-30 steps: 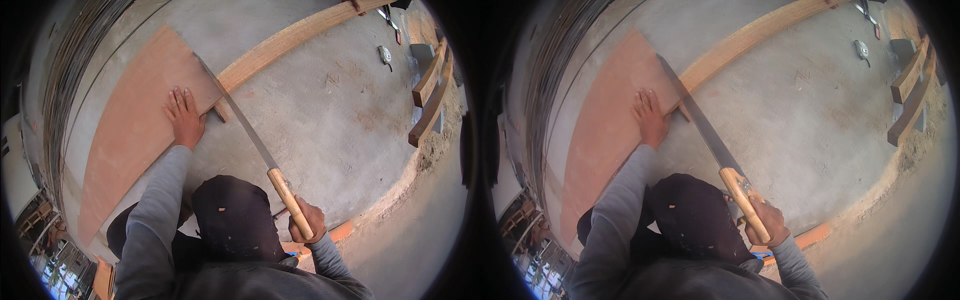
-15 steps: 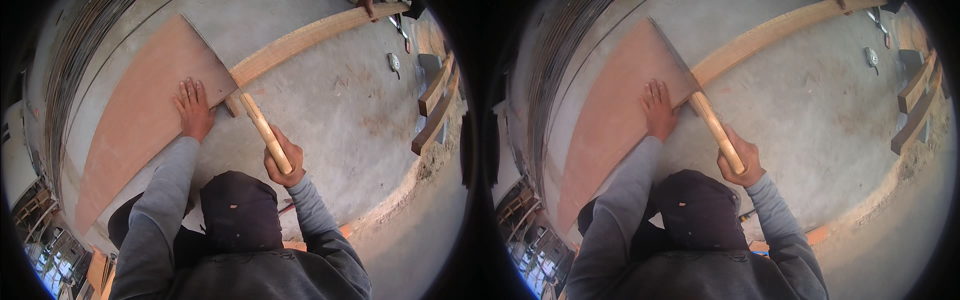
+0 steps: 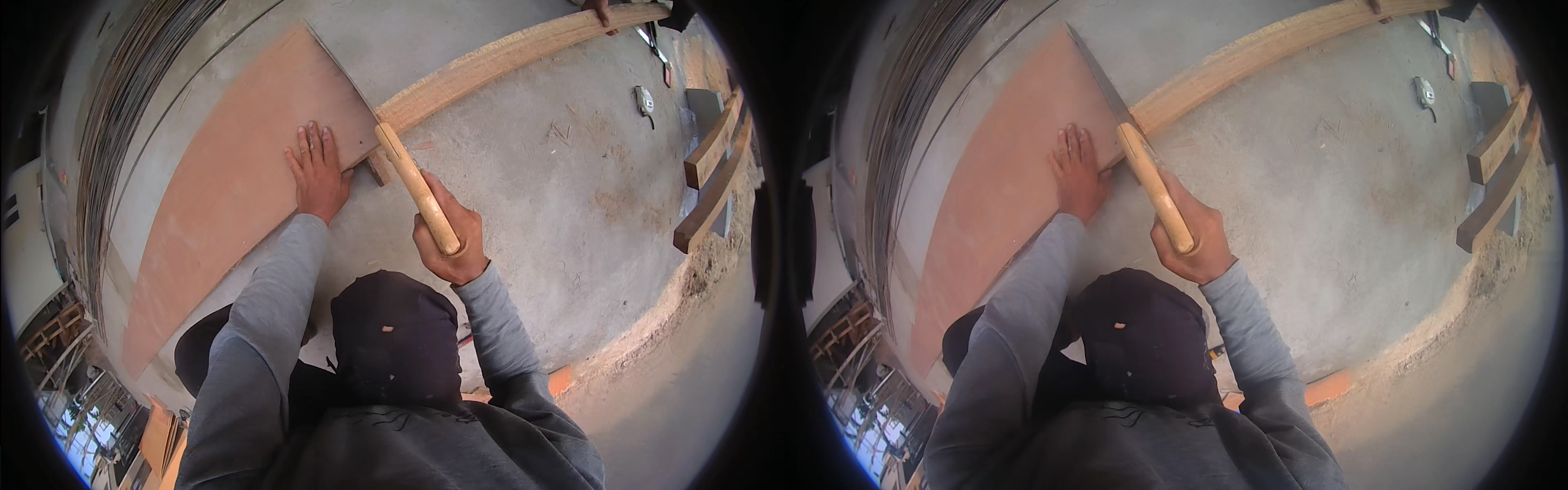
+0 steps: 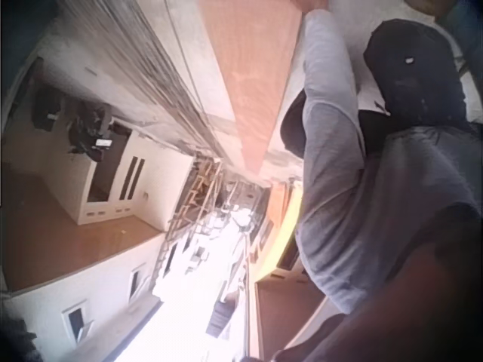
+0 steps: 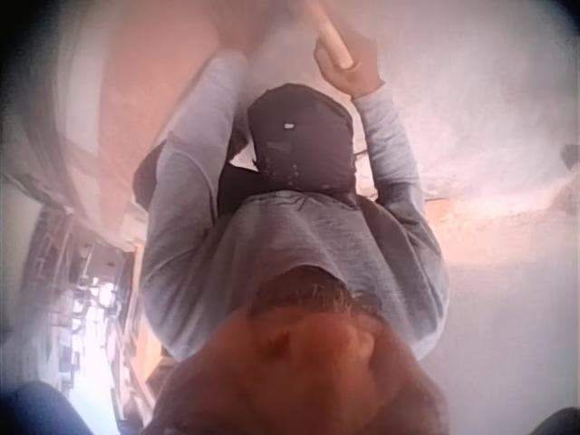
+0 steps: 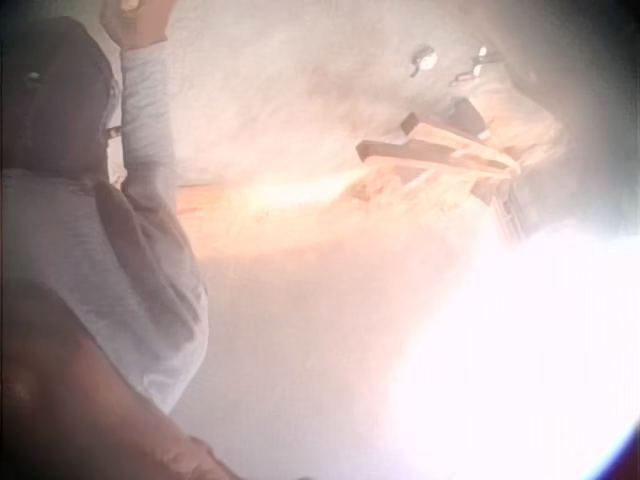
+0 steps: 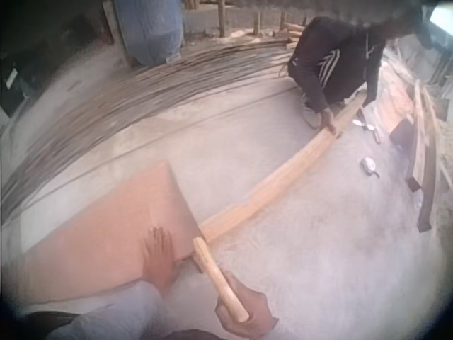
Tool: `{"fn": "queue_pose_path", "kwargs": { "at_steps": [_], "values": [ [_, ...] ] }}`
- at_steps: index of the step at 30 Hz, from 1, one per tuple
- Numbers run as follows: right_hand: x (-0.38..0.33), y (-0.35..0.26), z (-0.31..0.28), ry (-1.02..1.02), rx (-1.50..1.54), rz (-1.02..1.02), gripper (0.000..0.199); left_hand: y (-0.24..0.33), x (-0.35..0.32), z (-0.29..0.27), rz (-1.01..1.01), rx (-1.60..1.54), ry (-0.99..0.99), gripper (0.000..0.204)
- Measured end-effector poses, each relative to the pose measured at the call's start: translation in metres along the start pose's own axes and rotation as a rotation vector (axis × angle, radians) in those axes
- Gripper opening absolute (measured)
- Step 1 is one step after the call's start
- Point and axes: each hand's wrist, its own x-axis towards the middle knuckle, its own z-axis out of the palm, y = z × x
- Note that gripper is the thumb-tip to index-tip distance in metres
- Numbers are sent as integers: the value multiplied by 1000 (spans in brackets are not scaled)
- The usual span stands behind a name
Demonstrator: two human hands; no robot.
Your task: The person hammers nails into a large sheet of plywood, then uses a hand saw to cut a wooden plank. They place the cut plank onto the plywood and continue hammering nails to secure it.
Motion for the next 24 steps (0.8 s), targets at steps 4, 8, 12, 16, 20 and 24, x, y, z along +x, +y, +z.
{"fn": "queue_pose_path", "kwargs": {
  "at_steps": [4,8,12,16,20,24],
  "values": [
    [-96,-25,-41,-8,-285,45,63,0,-2,5,-9,11,11,95],
    [-64,-32,-36,16,-289,-70,58,3,2,4,-6,20,1,94],
    [48,8,20,72,31,-60,60,2,0,-1,4,9,21,93],
    [-70,-16,-31,64,-198,-32,60,-1,2,5,-2,8,27,94],
    [-52,-16,-33,-11,-198,-77,63,-1,4,9,19,1,78,94],
    [34,23,16,15,86,-71,69,-1,-2,3,57,-12,87,93]
  ]
}}
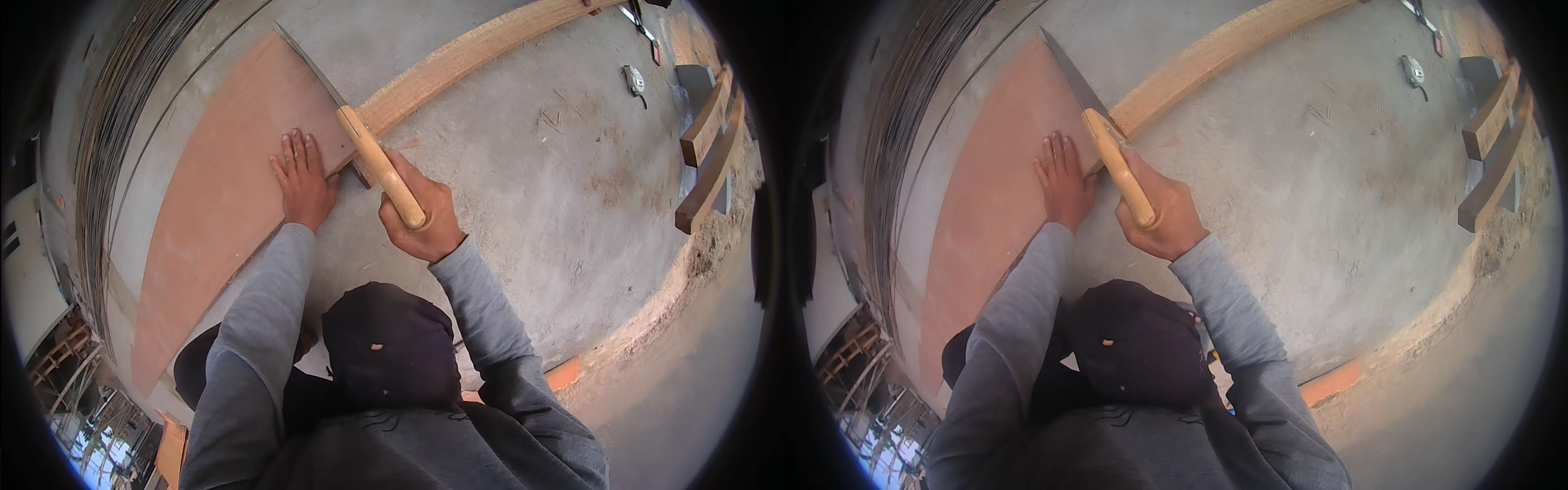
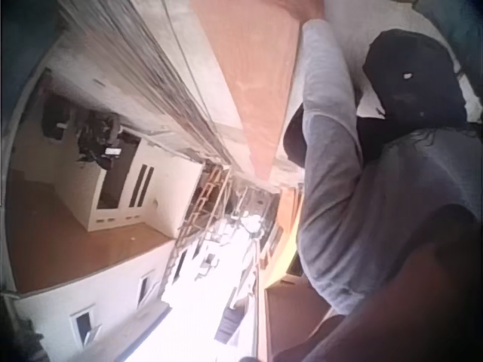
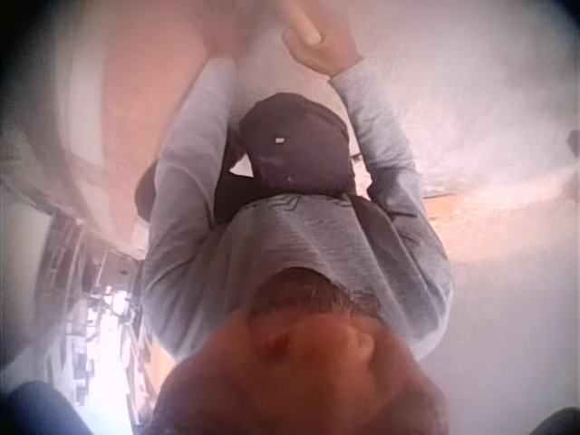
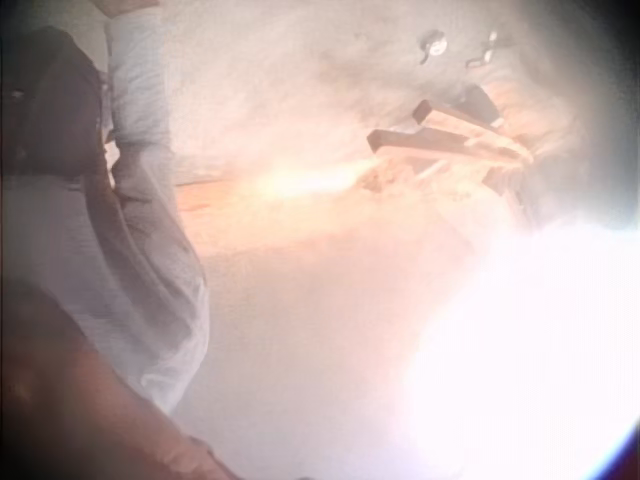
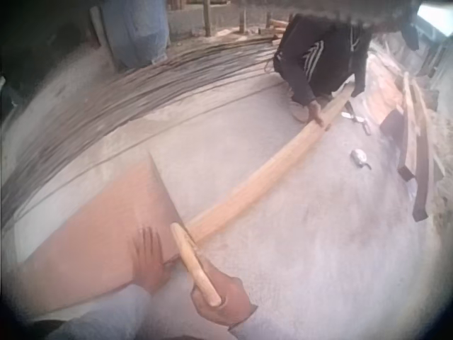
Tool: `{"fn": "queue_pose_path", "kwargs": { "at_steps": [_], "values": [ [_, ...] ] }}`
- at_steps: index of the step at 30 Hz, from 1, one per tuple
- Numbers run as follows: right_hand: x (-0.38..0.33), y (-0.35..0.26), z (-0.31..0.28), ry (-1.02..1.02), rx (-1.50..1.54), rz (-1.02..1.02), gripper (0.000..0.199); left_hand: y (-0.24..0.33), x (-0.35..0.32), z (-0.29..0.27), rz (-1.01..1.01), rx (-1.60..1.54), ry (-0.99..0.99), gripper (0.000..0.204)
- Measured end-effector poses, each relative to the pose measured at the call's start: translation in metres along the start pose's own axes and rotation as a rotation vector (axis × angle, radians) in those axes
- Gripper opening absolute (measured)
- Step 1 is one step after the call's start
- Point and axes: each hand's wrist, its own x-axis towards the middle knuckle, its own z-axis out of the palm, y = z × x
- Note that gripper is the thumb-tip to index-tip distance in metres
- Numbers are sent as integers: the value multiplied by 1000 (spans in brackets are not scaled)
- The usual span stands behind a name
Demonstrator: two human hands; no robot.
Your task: The person hammers nails into a large sheet of plywood, then uses a hand saw to cut a wooden plank. They place the cut plank onto the plywood and continue hammering nails to secure it.
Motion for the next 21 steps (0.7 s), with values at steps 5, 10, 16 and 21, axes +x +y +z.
{"fn": "queue_pose_path", "kwargs": {
  "at_steps": [5,10,16,21],
  "values": [
    [-131,-59,-62,-70,-343,51,65,-2,1,7,-24,15,-29,95],
    [-41,-8,-22,-32,-116,28,67,-3,2,9,-32,15,-35,94],
    [-83,-37,-36,34,-216,7,61,2,3,-1,-35,92,-42,89],
    [-88,-43,-45,35,-343,-69,60,2,2,5,-54,55,-73,88]
  ]
}}
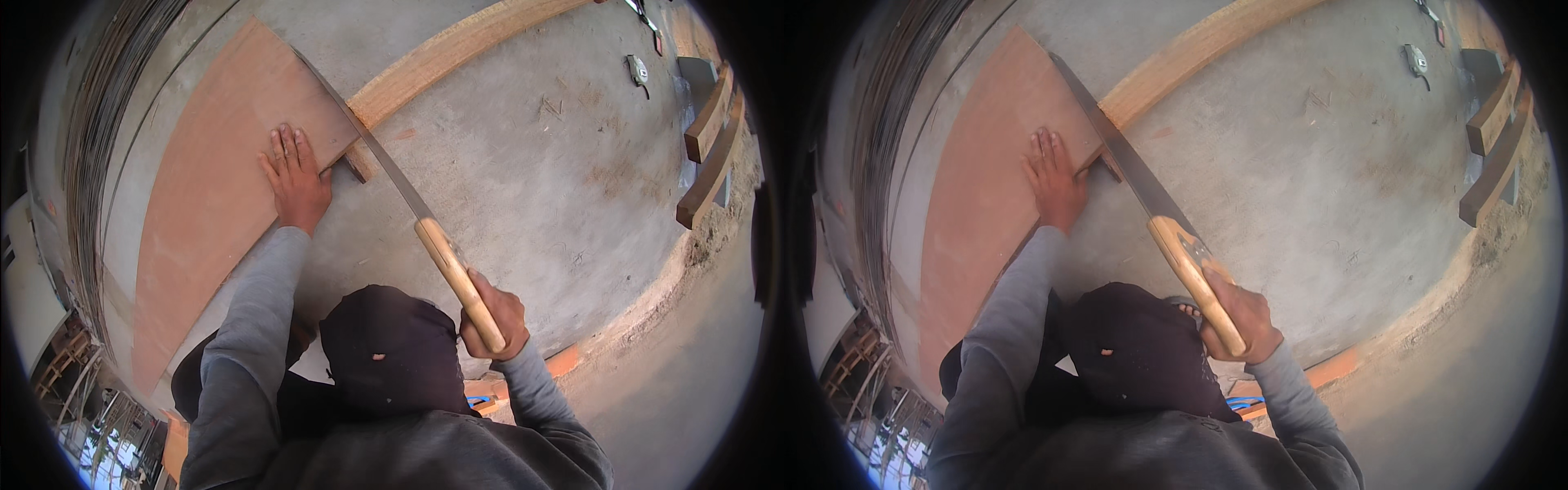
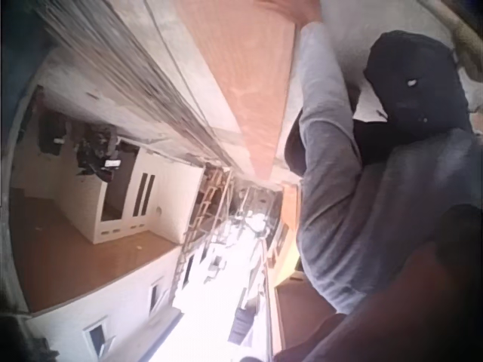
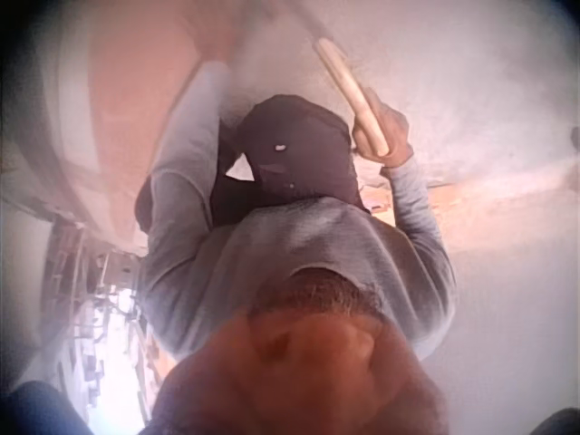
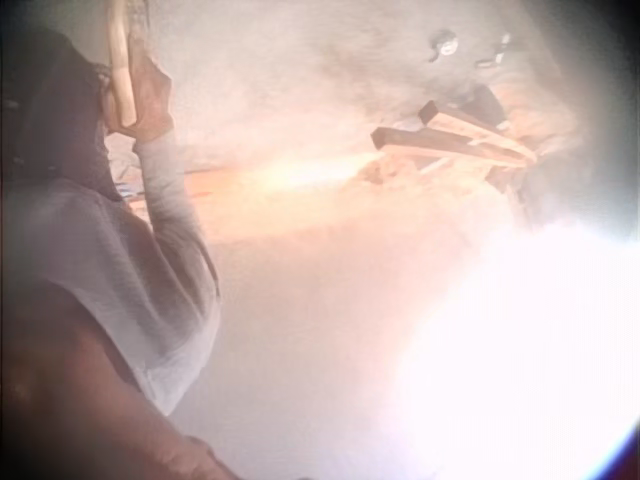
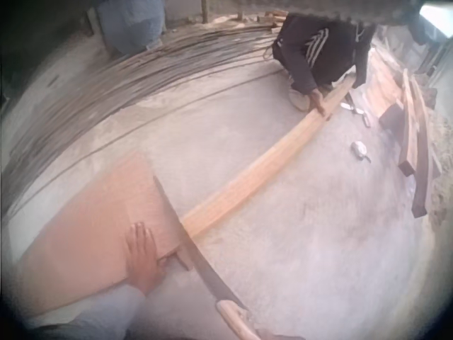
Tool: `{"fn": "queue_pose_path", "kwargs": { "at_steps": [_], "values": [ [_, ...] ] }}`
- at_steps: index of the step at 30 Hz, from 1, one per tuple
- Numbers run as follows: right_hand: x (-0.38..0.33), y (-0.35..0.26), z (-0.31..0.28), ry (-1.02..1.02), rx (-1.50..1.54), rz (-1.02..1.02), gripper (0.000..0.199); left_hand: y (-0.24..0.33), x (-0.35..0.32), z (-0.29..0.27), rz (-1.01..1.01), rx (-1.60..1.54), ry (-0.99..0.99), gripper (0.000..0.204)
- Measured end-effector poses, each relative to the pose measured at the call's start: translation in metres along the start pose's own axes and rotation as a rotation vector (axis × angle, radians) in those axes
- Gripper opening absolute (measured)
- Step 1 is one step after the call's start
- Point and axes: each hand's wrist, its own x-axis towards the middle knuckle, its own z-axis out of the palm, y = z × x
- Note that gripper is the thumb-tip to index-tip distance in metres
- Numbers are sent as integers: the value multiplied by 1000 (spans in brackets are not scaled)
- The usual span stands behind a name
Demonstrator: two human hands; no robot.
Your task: The person hammers nails into a large sheet of plywood, then uses a hand saw to cut a wooden plank. They place the cut plank onto the plywood and continue hammering nails to secure it.
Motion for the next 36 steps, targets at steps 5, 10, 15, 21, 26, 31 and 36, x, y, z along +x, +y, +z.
{"fn": "queue_pose_path", "kwargs": {
  "at_steps": [5,10,15,21,26,31,36],
  "values": [
    [76,23,57,-27,327,119,69,-2,2,-3,47,-29,29,89],
    [-34,-14,-15,-40,-20,94,61,2,-2,-6,31,-29,34,89],
    [80,36,60,-39,317,61,66,-1,0,-5,15,-8,8,89],
    [-37,-3,-10,11,-9,48,61,-2,0,-1,18,14,1,90],
    [44,43,44,-70,284,88,69,-2,-2,0,35,-7,15,92],
    [28,25,30,-69,294,173,68,-4,4,0,64,21,42,91],
    [-39,5,-13,-57,-41,42,60,-2,-3,0,66,-65,80,92]
  ]
}}
